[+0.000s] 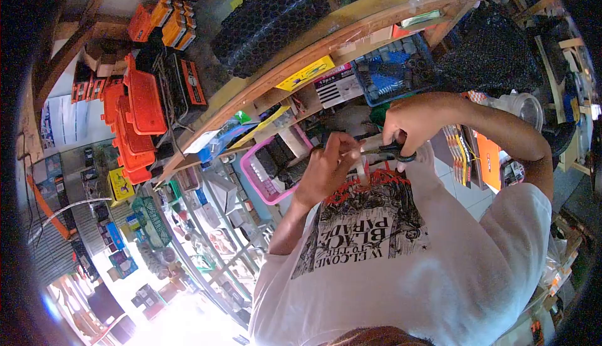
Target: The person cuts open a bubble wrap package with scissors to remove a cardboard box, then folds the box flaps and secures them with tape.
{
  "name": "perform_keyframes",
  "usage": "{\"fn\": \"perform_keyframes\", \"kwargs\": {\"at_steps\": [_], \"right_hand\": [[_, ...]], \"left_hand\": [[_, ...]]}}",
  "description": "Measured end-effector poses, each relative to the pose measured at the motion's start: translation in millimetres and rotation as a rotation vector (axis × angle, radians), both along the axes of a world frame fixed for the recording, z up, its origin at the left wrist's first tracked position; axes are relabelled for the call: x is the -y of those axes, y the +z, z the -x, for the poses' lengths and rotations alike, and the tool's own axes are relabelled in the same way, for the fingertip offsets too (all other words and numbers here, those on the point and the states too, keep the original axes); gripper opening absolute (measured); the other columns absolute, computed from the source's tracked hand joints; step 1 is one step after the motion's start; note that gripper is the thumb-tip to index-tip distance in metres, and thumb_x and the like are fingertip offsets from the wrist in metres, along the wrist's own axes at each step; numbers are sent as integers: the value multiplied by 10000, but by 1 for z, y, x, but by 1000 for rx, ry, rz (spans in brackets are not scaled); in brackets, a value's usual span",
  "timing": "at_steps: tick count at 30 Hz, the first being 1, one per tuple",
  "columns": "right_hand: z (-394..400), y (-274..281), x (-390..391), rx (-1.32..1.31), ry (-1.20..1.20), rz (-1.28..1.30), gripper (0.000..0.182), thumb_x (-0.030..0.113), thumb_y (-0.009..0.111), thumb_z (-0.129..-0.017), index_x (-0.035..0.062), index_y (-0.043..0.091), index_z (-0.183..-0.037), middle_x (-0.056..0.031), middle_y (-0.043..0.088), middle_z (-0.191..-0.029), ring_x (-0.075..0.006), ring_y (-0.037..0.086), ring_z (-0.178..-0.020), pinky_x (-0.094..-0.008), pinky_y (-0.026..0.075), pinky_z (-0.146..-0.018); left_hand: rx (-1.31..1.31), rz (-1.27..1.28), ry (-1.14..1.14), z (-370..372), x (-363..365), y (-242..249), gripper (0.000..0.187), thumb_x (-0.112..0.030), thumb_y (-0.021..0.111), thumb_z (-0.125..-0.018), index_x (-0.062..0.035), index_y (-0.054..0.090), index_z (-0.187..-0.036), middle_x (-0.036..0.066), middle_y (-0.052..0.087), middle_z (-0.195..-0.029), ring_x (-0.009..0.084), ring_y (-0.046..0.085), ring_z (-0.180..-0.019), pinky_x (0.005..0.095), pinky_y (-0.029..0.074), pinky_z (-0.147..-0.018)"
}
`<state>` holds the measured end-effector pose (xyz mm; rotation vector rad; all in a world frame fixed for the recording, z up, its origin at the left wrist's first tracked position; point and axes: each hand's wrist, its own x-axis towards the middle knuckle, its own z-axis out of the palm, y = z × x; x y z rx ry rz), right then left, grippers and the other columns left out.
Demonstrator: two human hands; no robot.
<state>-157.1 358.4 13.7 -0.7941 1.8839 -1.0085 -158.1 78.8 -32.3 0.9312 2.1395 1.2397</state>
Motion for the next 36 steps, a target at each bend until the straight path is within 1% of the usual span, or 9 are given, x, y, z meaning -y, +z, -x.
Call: {"fn": "perform_keyframes", "kwargs": {"at_steps": [4,12,17,21,23,25,28,32,36], "right_hand": [[-2,-9,-4,-27,-21,-7,271,187,767,-734,0,714,-923,-142,678,-705,-274,664,-648,-413,492,-616],[-10,-3,-8,-213,-54,-120,315,217,791,-740,39,683,-975,-137,670,-726,-311,675,-688,-434,499,-640],[-17,79,-45,-346,-626,-374,467,268,852,-713,93,538,-1010,-118,651,-762,-310,684,-776,-431,491,-673],[2,100,-131,-840,-728,-742,309,241,794,-830,69,562,-940,-106,667,-828,-307,695,-808,-410,520,-691],[19,86,-186,-928,-811,-830,460,184,873,-647,54,456,-791,-112,532,-684,-274,644,-719,-403,427,-596],[41,80,-218,-1074,-828,-831,390,156,877,-656,42,515,-746,-91,580,-666,-209,648,-631,-374,437,-537],[65,122,-201,-616,-892,-941,172,175,780,-761,49,668,-729,-82,659,-618,-216,640,-574,-390,476,-557],[92,128,-204,-250,-706,-1002,323,224,741,-904,21,621,-684,-74,543,-564,-198,459,-480,-406,372,-504],[102,82,-241,-427,-762,-923,238,116,845,-737,-9,651,-794,-103,678,-657,-145,595,-438,-320,436,-409]], "left_hand": [[51,-69,43,-9,-1,-6,473,-76,768,-896,-29,414,-1206,176,711,-1093,295,729,-1033,349,579,-751],[467,-333,325,-24,-4,-44,576,63,770,-850,-41,360,-1240,80,642,-900,244,697,-1085,330,571,-838],[318,-359,312,-24,-5,-50,558,98,739,-858,-38,344,-1228,63,633,-843,252,693,-1094,337,555,-882],[363,-470,320,-25,-4,-72,541,115,710,-869,-50,342,-1229,60,632,-832,250,693,-1098,342,554,-889],[395,-488,304,-25,-5,-75,536,119,700,-874,-56,342,-1232,58,623,-837,251,693,-1100,352,556,-898],[389,-465,299,-23,-7,-74,533,121,693,-878,-63,343,-1234,55,601,-846,256,691,-1103,367,560,-909],[369,-528,301,-21,-8,-83,536,125,691,-879,-65,342,-1238,49,566,-867,255,691,-1088,364,569,-889],[179,-490,384,-25,-9,-86,532,125,705,-871,-71,344,-1210,43,535,-878,200,665,-911,351,576,-856],[-73,-486,467,-36,-12,-95,516,129,703,-872,-71,330,-1168,64,554,-881,152,589,-776,328,566,-764]]}}
